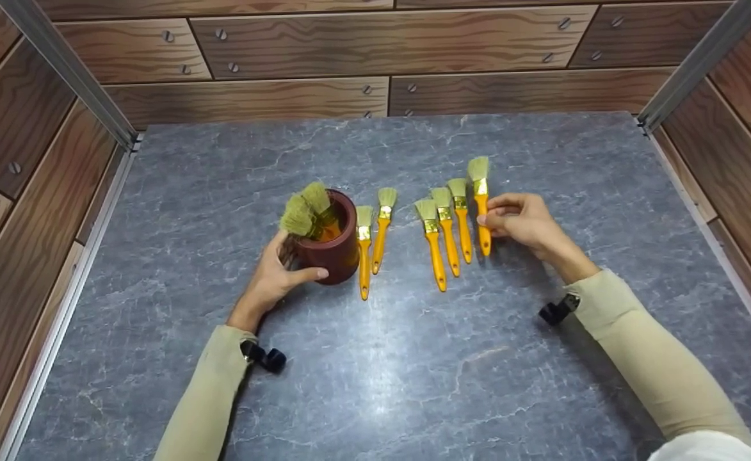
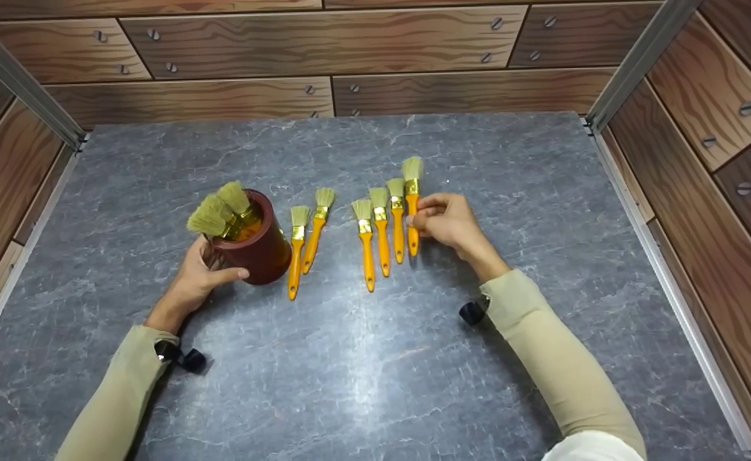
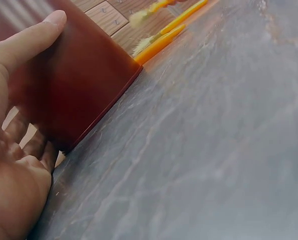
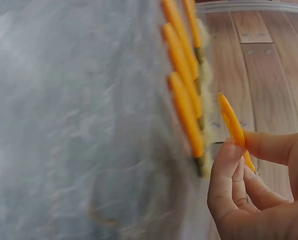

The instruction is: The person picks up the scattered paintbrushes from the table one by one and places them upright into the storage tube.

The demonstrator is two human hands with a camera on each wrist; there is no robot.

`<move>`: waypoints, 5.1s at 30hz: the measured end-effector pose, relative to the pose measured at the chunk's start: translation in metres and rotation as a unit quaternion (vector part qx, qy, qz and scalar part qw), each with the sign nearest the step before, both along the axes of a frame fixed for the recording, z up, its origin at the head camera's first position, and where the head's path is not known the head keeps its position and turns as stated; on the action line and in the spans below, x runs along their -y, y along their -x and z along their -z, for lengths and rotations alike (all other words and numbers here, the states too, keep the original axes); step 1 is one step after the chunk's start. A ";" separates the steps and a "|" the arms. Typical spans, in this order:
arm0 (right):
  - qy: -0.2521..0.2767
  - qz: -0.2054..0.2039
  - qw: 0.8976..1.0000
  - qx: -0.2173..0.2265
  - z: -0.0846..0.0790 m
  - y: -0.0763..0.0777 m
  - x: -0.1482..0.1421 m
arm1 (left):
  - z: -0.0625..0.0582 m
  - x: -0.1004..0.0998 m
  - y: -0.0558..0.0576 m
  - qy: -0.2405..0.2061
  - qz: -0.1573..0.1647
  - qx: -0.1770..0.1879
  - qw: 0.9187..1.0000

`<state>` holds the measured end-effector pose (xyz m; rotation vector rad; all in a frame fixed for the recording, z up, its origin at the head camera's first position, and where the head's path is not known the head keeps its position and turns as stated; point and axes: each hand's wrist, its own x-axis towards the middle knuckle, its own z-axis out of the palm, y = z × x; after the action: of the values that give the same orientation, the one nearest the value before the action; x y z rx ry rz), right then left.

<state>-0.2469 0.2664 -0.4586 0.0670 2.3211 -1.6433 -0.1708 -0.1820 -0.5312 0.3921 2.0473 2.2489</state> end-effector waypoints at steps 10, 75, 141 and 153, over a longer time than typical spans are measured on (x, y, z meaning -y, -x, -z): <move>0.051 -0.018 0.997 -0.046 -0.033 -0.009 0.020 | -0.002 0.000 0.000 -0.007 -0.004 0.003 1.000; 0.122 -0.185 0.948 -0.227 -0.103 -0.028 0.180 | 0.000 0.000 0.002 0.000 0.009 -0.006 1.000; -0.089 -0.067 0.975 -0.193 -0.026 0.008 0.069 | 0.000 0.002 0.002 0.014 0.007 -0.029 0.999; -0.178 -0.055 0.969 -0.165 0.003 0.012 0.041 | -0.001 0.001 0.002 0.009 0.009 -0.025 1.000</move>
<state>-0.2592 0.2254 -0.4618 -0.2743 2.7900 -1.2444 -0.1731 -0.1831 -0.5298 0.4680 2.0768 2.2318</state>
